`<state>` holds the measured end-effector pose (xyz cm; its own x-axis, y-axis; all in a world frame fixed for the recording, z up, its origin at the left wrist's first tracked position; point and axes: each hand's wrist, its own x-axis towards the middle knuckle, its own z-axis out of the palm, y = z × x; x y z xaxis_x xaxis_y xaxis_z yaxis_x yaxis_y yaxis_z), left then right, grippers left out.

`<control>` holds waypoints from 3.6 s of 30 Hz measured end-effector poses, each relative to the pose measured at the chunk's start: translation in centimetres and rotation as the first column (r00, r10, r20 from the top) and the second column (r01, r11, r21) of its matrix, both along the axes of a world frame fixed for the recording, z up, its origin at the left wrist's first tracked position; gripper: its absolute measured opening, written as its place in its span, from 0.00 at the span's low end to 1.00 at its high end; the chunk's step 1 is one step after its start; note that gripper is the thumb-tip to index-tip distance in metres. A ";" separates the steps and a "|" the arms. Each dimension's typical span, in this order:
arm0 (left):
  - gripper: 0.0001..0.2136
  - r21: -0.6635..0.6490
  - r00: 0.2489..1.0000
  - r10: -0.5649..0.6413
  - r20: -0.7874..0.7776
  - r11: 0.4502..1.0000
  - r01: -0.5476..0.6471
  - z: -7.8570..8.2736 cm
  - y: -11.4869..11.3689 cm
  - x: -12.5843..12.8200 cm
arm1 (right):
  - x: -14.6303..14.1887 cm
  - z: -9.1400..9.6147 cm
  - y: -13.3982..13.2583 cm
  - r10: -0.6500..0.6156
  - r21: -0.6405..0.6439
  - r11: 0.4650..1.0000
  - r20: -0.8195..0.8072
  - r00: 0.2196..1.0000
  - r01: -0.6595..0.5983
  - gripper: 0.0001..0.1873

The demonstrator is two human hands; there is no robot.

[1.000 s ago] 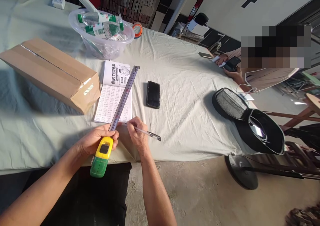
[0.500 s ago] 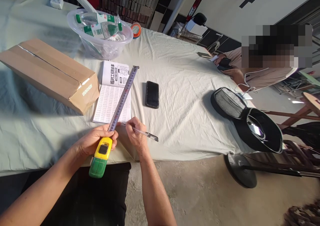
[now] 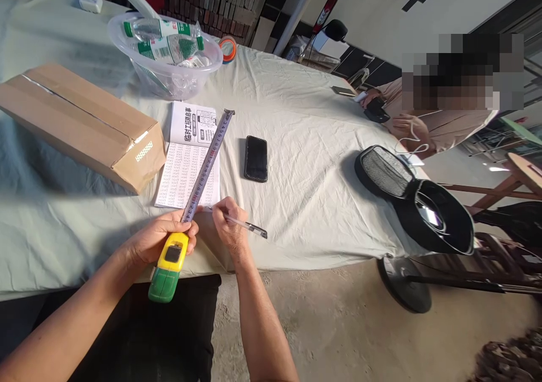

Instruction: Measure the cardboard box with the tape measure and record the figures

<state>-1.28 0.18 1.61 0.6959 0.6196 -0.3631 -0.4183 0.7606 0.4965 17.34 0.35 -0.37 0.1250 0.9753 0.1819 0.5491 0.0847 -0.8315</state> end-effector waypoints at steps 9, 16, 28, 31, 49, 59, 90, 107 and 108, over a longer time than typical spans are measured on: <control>0.11 0.003 1.000 0.011 -0.006 1.000 -0.011 0.0 -0.1 0.0 | 0.1 0.1 0.0 -0.008 -0.015 1.000 0.011 1.000 0.008 0.06; 0.10 0.011 1.000 -0.004 -0.002 1.000 0.004 0.1 -0.1 0.0 | 0.0 0.2 0.0 -0.024 -0.001 1.000 -0.007 1.000 0.024 0.06; 0.10 0.019 1.000 -0.006 0.011 1.000 0.005 -0.3 0.0 -0.1 | 0.1 0.2 0.0 -0.007 0.009 1.000 0.014 1.000 0.007 0.06; 0.09 0.020 1.000 -0.003 0.018 1.000 0.002 -0.4 0.0 -0.1 | 0.1 0.2 0.0 -0.034 0.011 0.999 -0.009 0.999 0.034 0.06; 0.04 0.044 1.000 -0.020 0.016 0.999 0.019 -0.5 0.0 -0.1 | 0.1 0.0 -0.1 -0.039 0.017 0.999 0.016 0.999 0.039 0.07; 0.12 0.065 0.999 0.018 0.029 0.998 -0.020 0.1 -0.4 -0.3 | 0.7 0.1 0.4 -0.302 0.130 0.912 -0.431 0.850 0.390 0.12; 0.04 0.234 0.950 0.158 0.270 0.946 -0.224 0.3 -3.3 -2.2 | 1.9 -0.7 1.4 -0.168 0.082 0.915 -0.811 0.560 0.394 0.16; 0.05 0.290 0.972 0.130 0.196 0.939 -0.184 0.4 -3.1 -1.6 | 0.6 0.4 0.9 -0.161 0.102 0.948 -0.665 0.730 0.301 0.16; 0.05 0.288 0.974 0.124 0.191 0.941 -0.176 0.3 -3.1 -1.6 | 0.5 0.4 0.8 -0.166 0.098 0.948 -0.661 0.732 0.304 0.16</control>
